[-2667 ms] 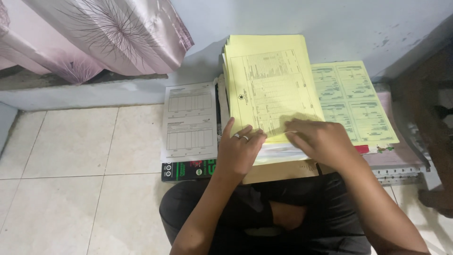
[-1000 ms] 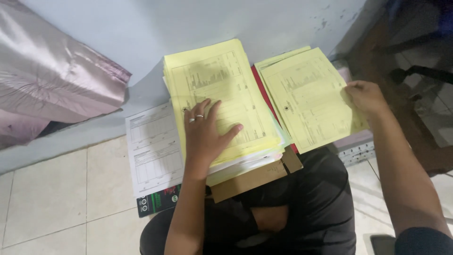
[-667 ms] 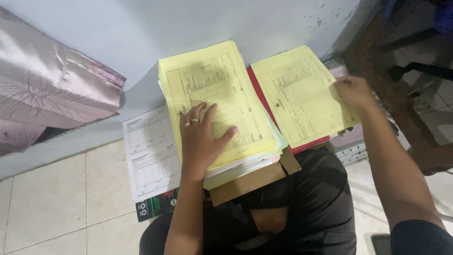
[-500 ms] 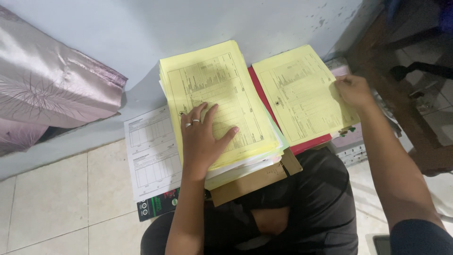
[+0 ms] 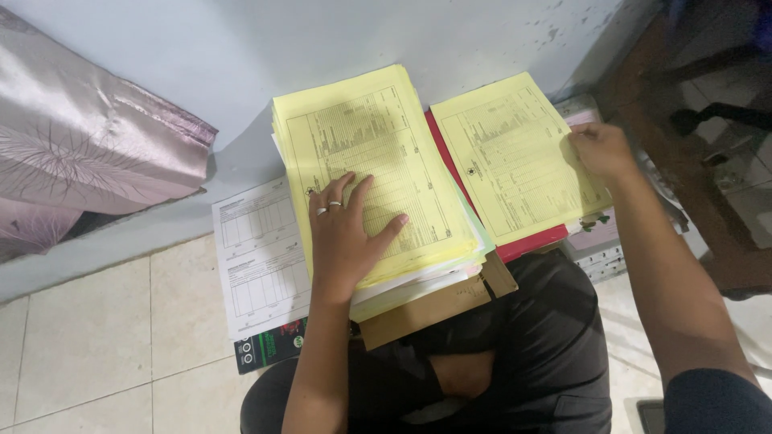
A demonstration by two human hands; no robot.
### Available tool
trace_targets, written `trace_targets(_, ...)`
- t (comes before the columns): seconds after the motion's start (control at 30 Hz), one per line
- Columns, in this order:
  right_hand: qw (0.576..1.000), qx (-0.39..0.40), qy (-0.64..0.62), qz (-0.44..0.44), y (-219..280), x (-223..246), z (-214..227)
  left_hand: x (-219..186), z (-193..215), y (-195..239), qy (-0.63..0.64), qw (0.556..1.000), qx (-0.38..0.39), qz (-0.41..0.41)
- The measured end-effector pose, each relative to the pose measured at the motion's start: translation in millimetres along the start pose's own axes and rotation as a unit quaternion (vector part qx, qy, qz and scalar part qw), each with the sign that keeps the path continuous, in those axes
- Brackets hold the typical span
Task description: The person sorts and organizes stacks of yellow printed forms by hand, picking up individual sheets and placing them onto existing stacks, then aligning the papers within the stacks.
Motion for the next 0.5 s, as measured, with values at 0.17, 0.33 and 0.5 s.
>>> trace_targets(0.17, 1.0, 0.0, 0.006, 0.015, -3, -2, 0, 1, -2, 0, -0.012, 1.0, 0.01, 0.004)
trace_targets(0.33, 1.0, 0.005, 0.005, 0.0, 3, 4, 2, 2, -3, 0, -0.016, 1.0, 0.009, 0.001)
trace_targets(0.5, 1.0, 0.002, 0.019, -0.013, 3, 2, 2, 0, 0, 0, -0.006, 1.0, 0.002, 0.0)
Point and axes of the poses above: each hand's wrist, its own y-axis away from the middle knuckle, its own z-axis out of the back of the hand, x = y × z, the point moved 9 cm from there along -y, towards the middle knuckle, and after that the axes turned 3 degrees about x, right-handed, at the moved point
